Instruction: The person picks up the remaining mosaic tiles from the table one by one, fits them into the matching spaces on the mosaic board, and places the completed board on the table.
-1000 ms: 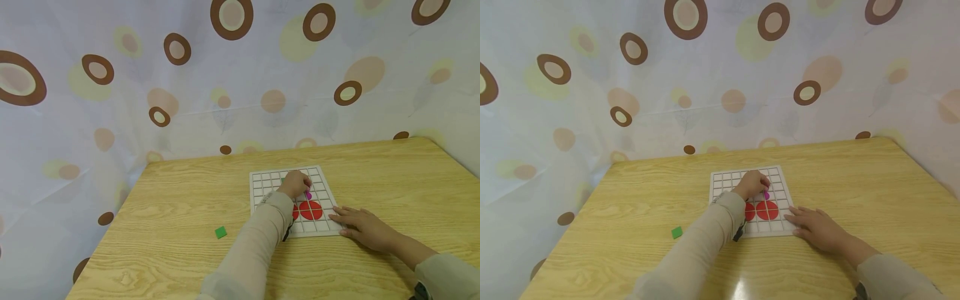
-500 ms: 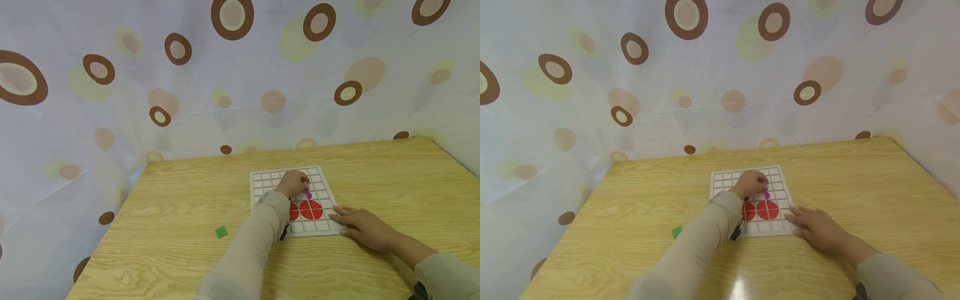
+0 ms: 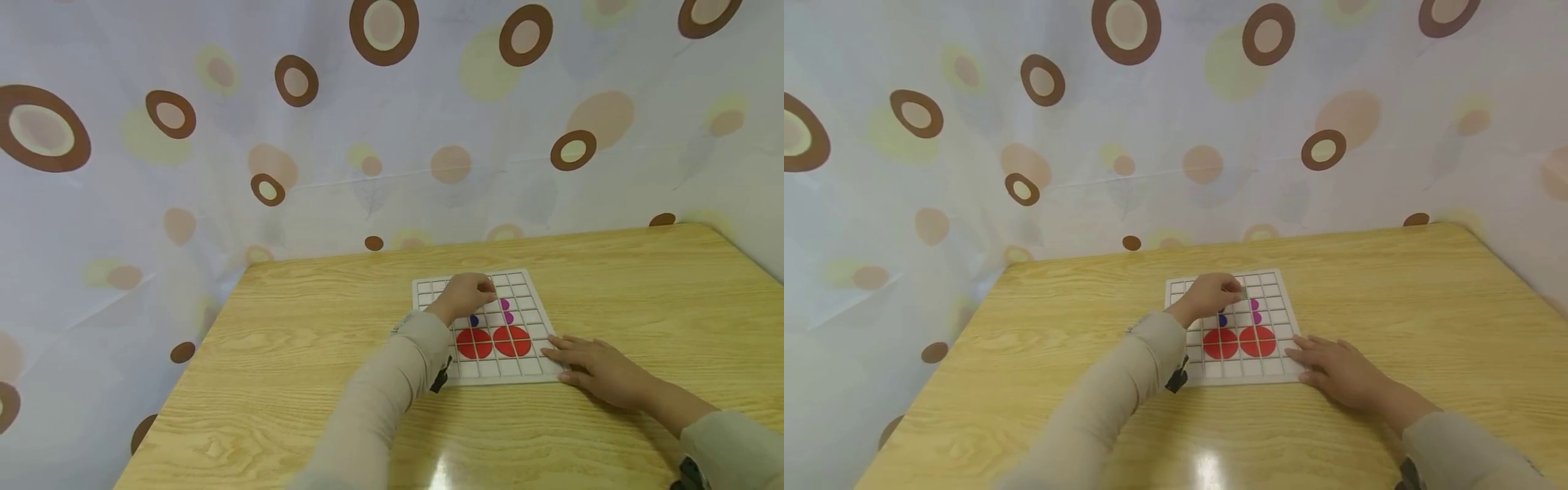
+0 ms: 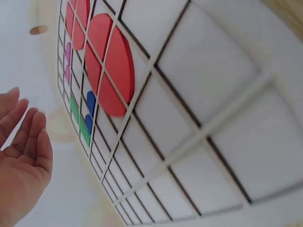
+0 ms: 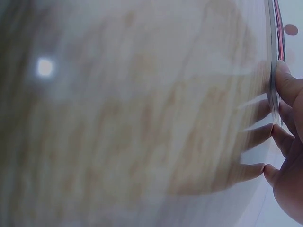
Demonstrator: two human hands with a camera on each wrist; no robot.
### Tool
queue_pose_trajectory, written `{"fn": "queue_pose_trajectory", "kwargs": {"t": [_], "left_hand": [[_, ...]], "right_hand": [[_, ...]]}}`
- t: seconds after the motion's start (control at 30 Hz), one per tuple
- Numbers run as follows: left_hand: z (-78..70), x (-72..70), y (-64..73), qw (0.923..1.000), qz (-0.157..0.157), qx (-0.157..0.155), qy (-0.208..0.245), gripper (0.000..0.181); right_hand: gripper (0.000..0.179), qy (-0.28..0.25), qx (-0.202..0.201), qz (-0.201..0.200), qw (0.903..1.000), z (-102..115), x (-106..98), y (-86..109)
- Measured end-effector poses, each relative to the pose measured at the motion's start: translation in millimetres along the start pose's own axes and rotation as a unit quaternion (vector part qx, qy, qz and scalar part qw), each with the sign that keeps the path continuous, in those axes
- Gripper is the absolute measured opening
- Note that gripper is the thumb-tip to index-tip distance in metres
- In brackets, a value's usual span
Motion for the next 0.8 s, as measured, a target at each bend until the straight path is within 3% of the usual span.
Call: {"fn": "queue_pose_trajectory", "kwargs": {"t": [0.33,0.8], "left_hand": [[1.5,-22.0,38.3,0.9996,0.0,0.018,0.024,0.022],[21.1,-32.9,92.0,0.9931,0.018,0.009,0.116,0.02]], "right_hand": [[0.043,0.016,-0.016,-0.012,0.9997,-3,0,0.2],[0.043,0.014,-0.011,0.002,0.9998,-3,-2,-1.6]]}}
Point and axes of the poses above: each hand's wrist, its own y-axis away from the middle knuckle, its own x-axis out of the palm, z = x × y, the point moved 3 cm from there along -y, towards the middle knuckle, and after that the axes turned 9 degrees about z, right-handed, at the moved point
